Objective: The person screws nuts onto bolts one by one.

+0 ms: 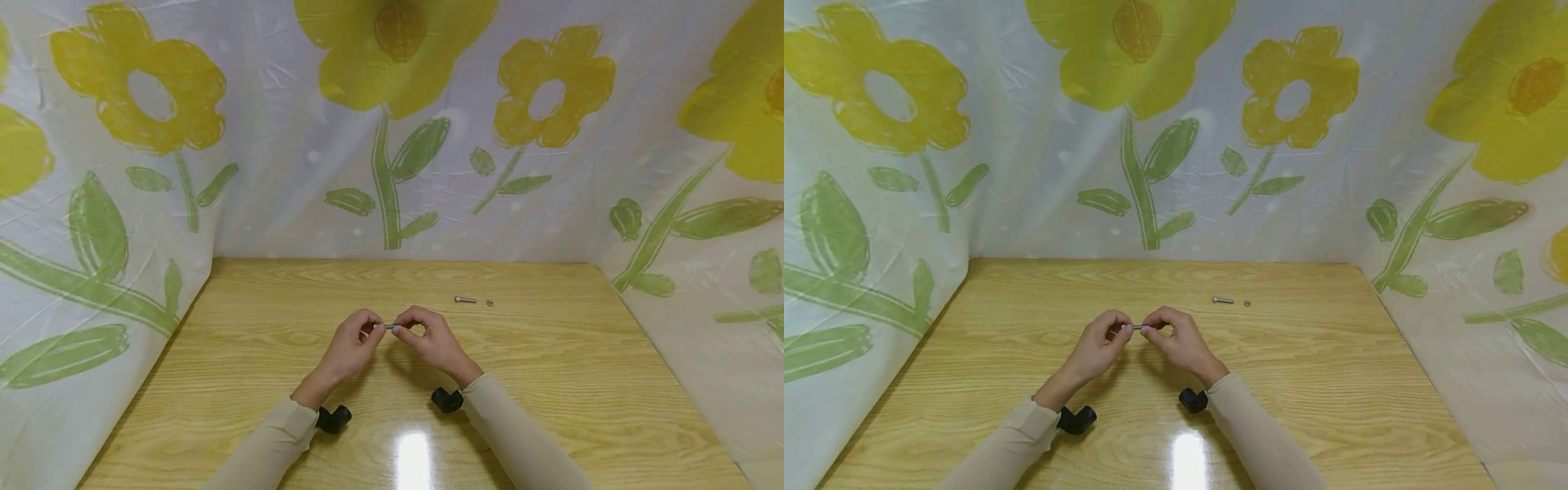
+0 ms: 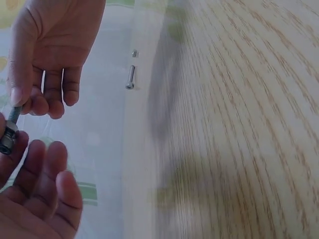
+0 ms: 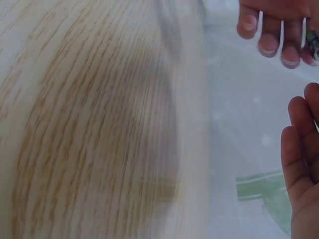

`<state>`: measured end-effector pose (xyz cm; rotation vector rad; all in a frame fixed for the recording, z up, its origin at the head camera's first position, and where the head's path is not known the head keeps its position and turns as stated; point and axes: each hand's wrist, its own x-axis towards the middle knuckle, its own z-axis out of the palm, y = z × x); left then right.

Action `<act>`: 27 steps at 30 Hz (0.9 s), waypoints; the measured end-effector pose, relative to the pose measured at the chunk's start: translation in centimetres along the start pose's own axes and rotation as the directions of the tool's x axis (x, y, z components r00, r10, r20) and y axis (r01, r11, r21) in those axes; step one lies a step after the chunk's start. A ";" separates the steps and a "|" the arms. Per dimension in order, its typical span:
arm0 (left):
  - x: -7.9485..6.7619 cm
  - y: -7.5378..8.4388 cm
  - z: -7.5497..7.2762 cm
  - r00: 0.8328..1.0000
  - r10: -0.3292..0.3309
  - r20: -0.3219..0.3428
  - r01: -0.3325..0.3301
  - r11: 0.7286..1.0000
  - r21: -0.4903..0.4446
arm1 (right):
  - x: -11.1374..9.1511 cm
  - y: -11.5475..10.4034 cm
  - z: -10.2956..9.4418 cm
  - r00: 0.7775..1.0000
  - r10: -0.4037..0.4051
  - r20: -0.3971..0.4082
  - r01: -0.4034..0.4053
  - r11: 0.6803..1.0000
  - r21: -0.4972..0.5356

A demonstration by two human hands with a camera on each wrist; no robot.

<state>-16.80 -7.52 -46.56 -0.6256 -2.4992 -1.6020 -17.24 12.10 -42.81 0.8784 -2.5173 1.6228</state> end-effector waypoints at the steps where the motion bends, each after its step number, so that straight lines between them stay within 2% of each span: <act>1: 0.0 0.0 0.0 1.000 -0.008 0.001 0.008 1.000 0.007 | 0.0 0.0 0.0 1.000 -0.002 0.001 0.002 1.000 0.001; 5: 0.0 0.0 0.1 1.000 -0.027 -0.010 0.027 1.000 -0.005 | 0.0 -0.1 -0.1 1.000 -0.004 0.001 0.004 1.000 -0.001; 9: 0.1 -0.1 0.1 0.999 0.021 -0.029 -0.022 0.999 -0.037 | 0.0 -0.1 -0.1 1.000 0.004 -0.002 -0.004 1.000 -0.007; 13: 0.1 -0.1 0.1 0.998 0.059 -0.036 -0.059 0.998 -0.025 | 0.0 -0.2 -0.1 1.000 0.010 0.003 -0.010 1.000 -0.008; 19: -0.1 -0.2 0.1 1.000 -0.011 -0.026 0.011 1.000 0.004 | 0.0 -0.2 0.0 1.000 0.007 0.014 -0.007 1.000 0.003; 22: -0.1 -0.4 0.1 0.999 -0.027 -0.026 0.027 1.000 -0.014 | 0.0 -0.1 0.0 1.000 0.005 0.014 -0.005 1.000 0.007; 27: -0.1 -0.6 0.2 0.999 0.034 -0.038 -0.037 0.997 -0.070 | -0.1 0.1 0.0 1.000 0.010 0.006 -0.010 1.000 0.001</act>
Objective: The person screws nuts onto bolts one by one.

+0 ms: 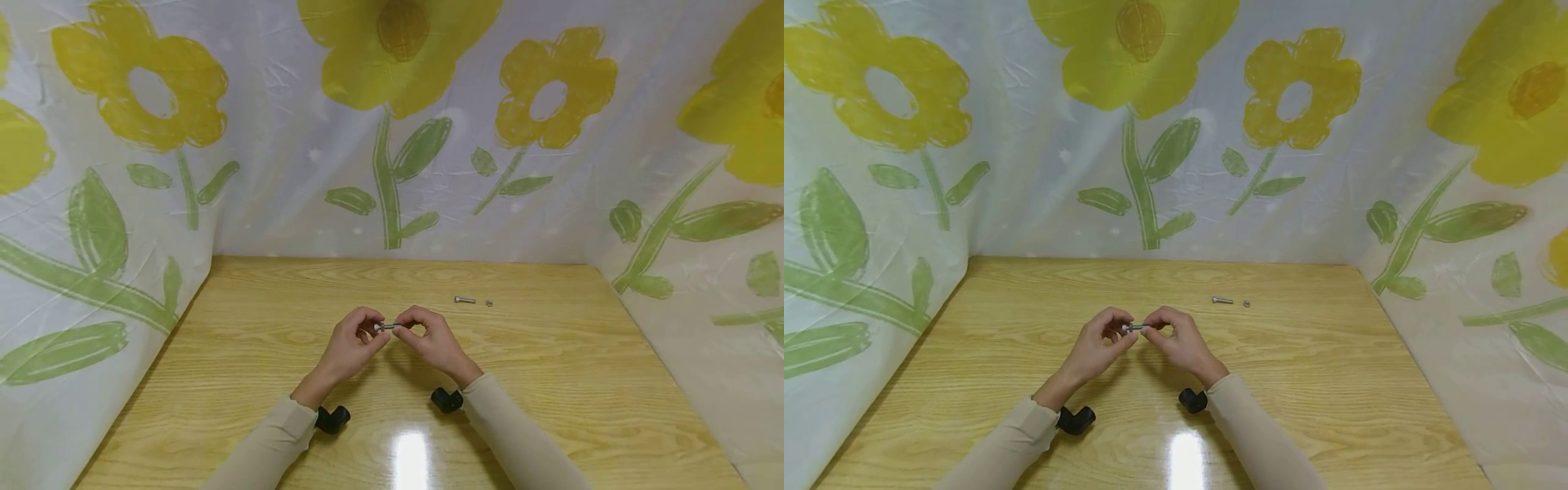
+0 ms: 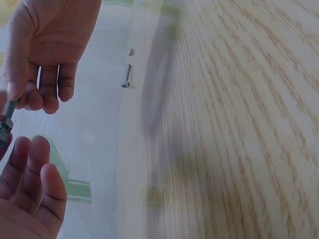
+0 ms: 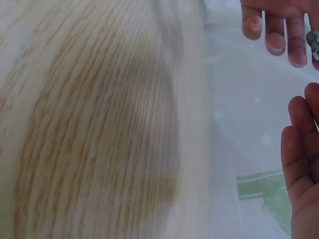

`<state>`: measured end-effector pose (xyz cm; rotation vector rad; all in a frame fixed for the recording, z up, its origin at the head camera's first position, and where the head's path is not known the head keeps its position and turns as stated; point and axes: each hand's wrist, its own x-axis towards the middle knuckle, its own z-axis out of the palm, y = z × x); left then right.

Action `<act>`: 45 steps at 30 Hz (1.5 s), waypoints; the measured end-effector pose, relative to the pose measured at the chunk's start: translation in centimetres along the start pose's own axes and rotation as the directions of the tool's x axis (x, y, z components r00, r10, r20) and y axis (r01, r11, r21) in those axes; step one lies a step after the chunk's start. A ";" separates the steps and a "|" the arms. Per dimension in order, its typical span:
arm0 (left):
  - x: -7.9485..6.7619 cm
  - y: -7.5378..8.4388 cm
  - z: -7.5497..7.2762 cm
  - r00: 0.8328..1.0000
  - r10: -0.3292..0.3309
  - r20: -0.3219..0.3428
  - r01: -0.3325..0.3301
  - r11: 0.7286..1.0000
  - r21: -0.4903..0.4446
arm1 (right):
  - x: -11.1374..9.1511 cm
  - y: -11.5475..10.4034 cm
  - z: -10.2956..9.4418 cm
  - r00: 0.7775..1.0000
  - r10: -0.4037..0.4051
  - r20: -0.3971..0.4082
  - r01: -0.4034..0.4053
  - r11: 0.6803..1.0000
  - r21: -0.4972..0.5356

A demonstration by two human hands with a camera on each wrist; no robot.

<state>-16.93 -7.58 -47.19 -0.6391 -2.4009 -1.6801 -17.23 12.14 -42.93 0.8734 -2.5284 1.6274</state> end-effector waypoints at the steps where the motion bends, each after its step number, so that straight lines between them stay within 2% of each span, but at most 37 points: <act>1: 0.0 0.0 0.0 1.000 0.016 0.000 -0.016 1.000 0.000 | 0.0 0.0 0.0 1.000 0.000 -0.001 0.000 1.000 0.000; 4: 0.0 0.0 0.0 0.999 0.032 0.004 -0.032 0.999 0.007 | 0.0 0.1 0.0 1.000 -0.005 0.000 0.005 1.000 0.008; 9: 0.0 0.1 0.0 0.999 -0.030 0.019 0.029 0.999 0.044 | 0.1 0.0 0.0 1.000 -0.012 0.002 0.012 1.000 0.013; 12: -0.1 1.8 -0.4 0.997 -0.066 0.030 0.064 0.997 0.034 | 0.0 0.0 -0.1 1.000 -0.009 0.004 0.009 1.000 0.014; 16: -0.3 4.1 -0.9 0.999 -0.034 0.026 0.034 0.999 0.006 | 0.0 0.0 -0.1 1.000 -0.005 0.002 0.005 1.000 0.018; 19: -0.3 4.1 -0.8 1.000 0.008 0.014 -0.008 1.000 0.015 | 0.0 0.0 -0.1 1.000 -0.003 -0.001 0.003 1.000 0.020; 24: -0.3 4.4 -0.9 0.998 -0.058 0.020 0.058 0.998 0.029 | 0.1 0.0 -0.1 1.000 -0.004 0.004 0.003 1.000 0.026; 26: -0.2 4.0 -0.8 0.996 -0.082 0.022 0.081 0.996 0.023 | 0.1 0.0 -0.1 1.000 -0.004 0.005 0.003 1.000 0.025; 28: -0.1 3.0 -0.6 0.997 -0.078 0.018 0.078 0.997 0.013 | 0.1 -0.1 -0.1 1.000 -0.002 0.006 0.002 1.000 0.020; 32: 0.2 0.8 -0.1 1.000 -0.018 0.009 0.018 1.000 0.000 | 0.0 -0.1 -0.2 1.000 0.001 0.009 -0.001 1.000 0.010; 35: 0.1 0.5 -0.1 1.000 0.004 0.003 -0.004 1.000 0.005 | 0.0 -0.1 -0.2 1.000 0.002 0.012 -0.002 1.000 0.008; 41: 0.0 0.3 -0.1 0.999 -0.042 -0.008 0.042 0.999 0.009 | 0.0 -0.1 -0.2 1.000 0.003 0.013 -0.003 1.000 0.008; 45: 0.0 0.5 -0.1 1.000 -0.008 -0.019 0.008 1.000 -0.018 | 0.0 -0.2 -0.2 1.000 0.004 0.008 -0.004 1.000 0.008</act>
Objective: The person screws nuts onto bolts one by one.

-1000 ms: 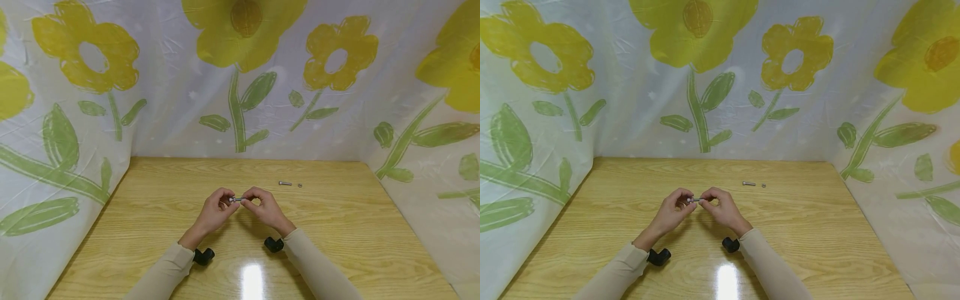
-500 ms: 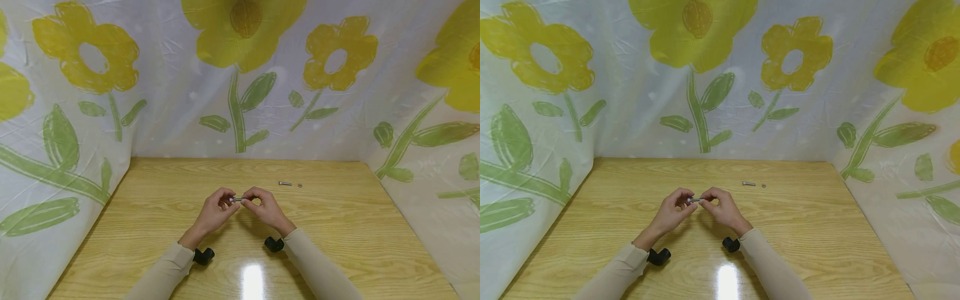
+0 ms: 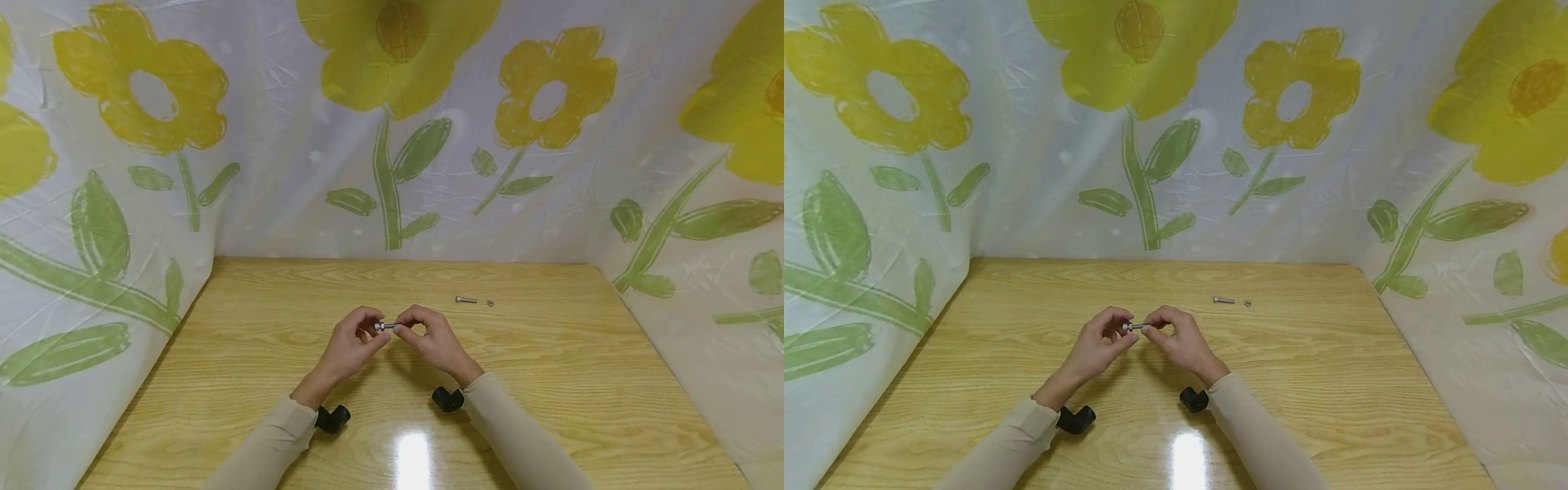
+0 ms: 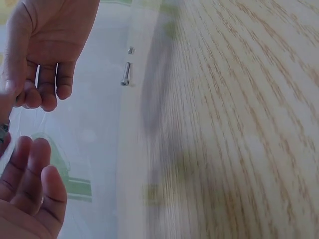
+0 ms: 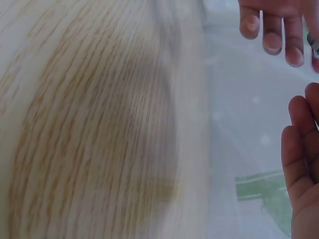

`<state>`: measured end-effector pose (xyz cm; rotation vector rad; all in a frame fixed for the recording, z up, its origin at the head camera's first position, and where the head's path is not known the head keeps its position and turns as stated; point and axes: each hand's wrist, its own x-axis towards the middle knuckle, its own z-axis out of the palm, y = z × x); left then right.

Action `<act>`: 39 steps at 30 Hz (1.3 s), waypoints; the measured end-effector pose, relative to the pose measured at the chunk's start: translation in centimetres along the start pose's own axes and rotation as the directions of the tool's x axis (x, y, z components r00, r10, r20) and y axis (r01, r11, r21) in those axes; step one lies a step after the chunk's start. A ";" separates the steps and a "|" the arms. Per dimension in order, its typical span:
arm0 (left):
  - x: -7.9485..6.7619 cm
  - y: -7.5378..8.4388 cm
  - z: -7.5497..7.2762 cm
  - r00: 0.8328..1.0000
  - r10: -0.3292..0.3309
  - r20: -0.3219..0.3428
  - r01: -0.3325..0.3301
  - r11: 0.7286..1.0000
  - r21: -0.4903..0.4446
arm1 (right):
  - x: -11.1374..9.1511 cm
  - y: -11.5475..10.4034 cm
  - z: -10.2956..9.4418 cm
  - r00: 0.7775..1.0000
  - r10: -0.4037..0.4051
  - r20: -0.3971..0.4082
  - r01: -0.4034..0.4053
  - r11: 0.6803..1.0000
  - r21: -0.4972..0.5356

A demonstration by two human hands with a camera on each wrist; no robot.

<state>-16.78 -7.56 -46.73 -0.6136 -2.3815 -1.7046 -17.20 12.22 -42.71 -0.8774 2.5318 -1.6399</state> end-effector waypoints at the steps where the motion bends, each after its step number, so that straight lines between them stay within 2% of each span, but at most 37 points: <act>1: 0.0 0.0 0.0 1.000 0.011 0.000 -0.011 1.000 0.000 | 0.0 0.0 0.0 1.000 0.000 -0.001 0.000 1.000 -0.002; 5: 0.1 0.1 -0.1 1.000 0.030 0.002 -0.030 0.999 0.021 | 0.0 0.0 0.0 1.000 -0.003 -0.002 0.003 1.000 -0.005; 14: 0.0 -0.3 -0.2 0.999 -0.040 0.025 0.038 0.998 0.051 | 0.1 0.0 0.0 1.000 0.004 0.000 -0.004 1.000 0.007; 22: 0.1 -0.4 -0.2 0.999 0.031 0.012 -0.032 0.999 0.025 | 0.1 0.0 0.0 1.000 0.013 0.000 -0.013 1.000 0.000; 30: -0.1 -0.2 -0.2 0.999 -0.051 0.014 0.050 0.998 0.040 | 0.0 0.0 0.0 1.000 0.014 0.005 -0.014 1.000 0.010; 37: 0.0 -0.1 -0.3 0.999 0.041 0.014 -0.042 0.999 0.029 | 0.0 -0.1 0.0 1.000 0.008 0.011 -0.008 1.000 0.001; 39: 0.0 -0.1 -0.3 0.999 0.040 0.015 -0.040 0.999 0.035 | 0.0 -0.1 0.0 1.000 0.009 0.012 -0.009 1.000 0.000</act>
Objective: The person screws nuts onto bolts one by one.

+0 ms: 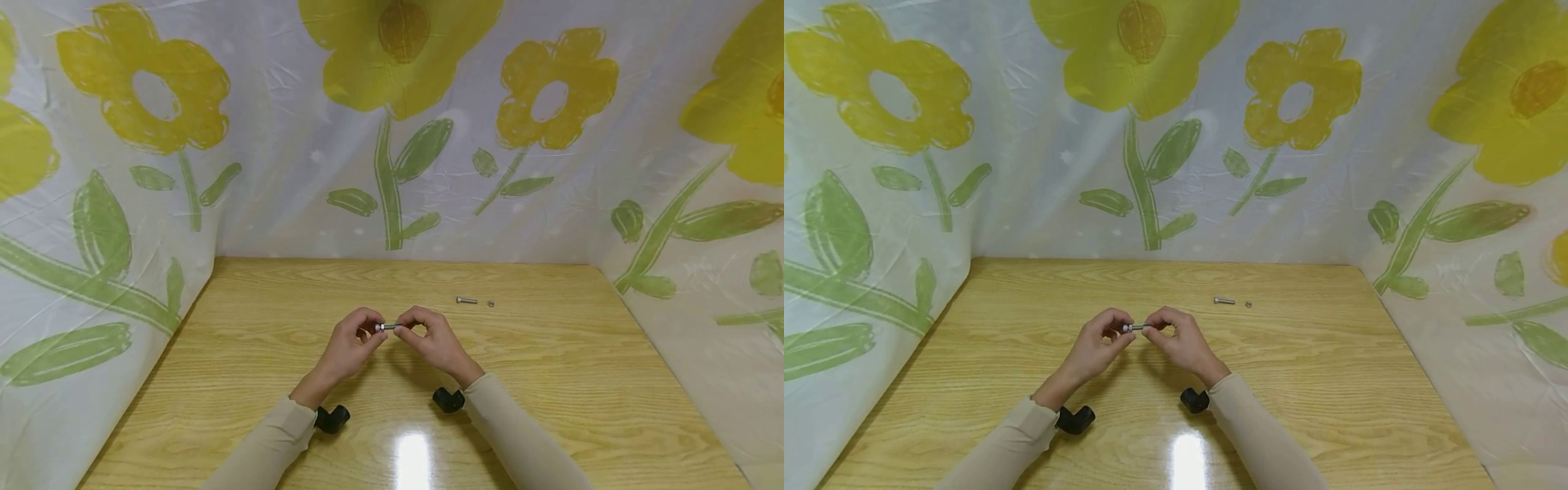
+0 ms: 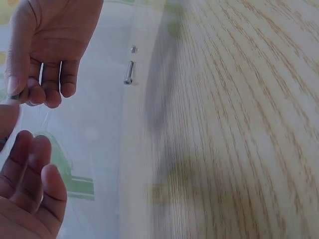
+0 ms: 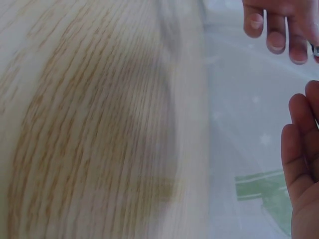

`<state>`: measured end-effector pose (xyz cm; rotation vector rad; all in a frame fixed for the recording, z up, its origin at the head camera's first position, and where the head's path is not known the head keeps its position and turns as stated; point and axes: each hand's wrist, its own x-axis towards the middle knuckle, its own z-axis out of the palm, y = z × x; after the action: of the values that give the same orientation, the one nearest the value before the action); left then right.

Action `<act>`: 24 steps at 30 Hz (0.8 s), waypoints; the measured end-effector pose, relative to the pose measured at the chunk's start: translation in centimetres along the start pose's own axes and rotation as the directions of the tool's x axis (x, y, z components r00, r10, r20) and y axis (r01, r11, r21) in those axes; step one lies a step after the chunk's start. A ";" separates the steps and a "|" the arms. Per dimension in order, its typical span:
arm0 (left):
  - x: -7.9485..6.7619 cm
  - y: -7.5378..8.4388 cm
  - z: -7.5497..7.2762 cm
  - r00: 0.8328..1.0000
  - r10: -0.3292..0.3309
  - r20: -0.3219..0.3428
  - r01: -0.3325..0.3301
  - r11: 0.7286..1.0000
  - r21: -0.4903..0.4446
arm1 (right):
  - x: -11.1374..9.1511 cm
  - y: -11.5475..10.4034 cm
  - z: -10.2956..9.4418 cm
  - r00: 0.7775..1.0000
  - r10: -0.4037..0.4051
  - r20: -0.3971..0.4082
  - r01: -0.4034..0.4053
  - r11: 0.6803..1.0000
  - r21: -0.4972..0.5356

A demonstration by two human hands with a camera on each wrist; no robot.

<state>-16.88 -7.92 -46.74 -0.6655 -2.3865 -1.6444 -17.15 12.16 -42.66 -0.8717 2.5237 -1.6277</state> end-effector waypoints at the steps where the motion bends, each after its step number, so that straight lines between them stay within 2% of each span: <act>1: 0.0 0.0 0.0 1.000 -0.012 0.002 0.011 1.000 0.006 | 0.0 0.0 0.0 1.000 0.001 0.000 -0.001 1.000 -0.001; 5: -0.1 0.0 0.0 0.997 -0.074 0.019 0.074 0.997 0.007 | 0.0 0.0 0.0 1.000 0.005 0.000 -0.005 1.000 0.005; 7: -0.1 0.1 0.0 0.996 -0.083 0.030 0.083 0.997 0.001 | 0.0 0.0 0.0 1.000 0.005 -0.002 -0.005 1.000 0.004; 14: 0.1 0.0 0.0 0.999 0.015 0.029 -0.015 1.000 0.012 | 0.0 -0.2 0.0 1.000 -0.005 -0.013 0.005 1.000 0.002; 16: 0.1 0.0 0.0 0.999 0.021 0.024 -0.022 1.000 0.020 | 0.0 -0.2 0.0 1.000 -0.005 -0.011 0.005 1.000 0.004; 24: 0.0 0.0 0.2 0.998 -0.056 0.024 0.055 0.998 0.023 | 0.0 -0.1 -0.1 1.000 0.005 -0.006 -0.004 1.000 0.015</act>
<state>-16.90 -7.76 -46.83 -0.6250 -2.4586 -1.6376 -17.12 12.19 -42.59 -0.8607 2.5124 -1.6476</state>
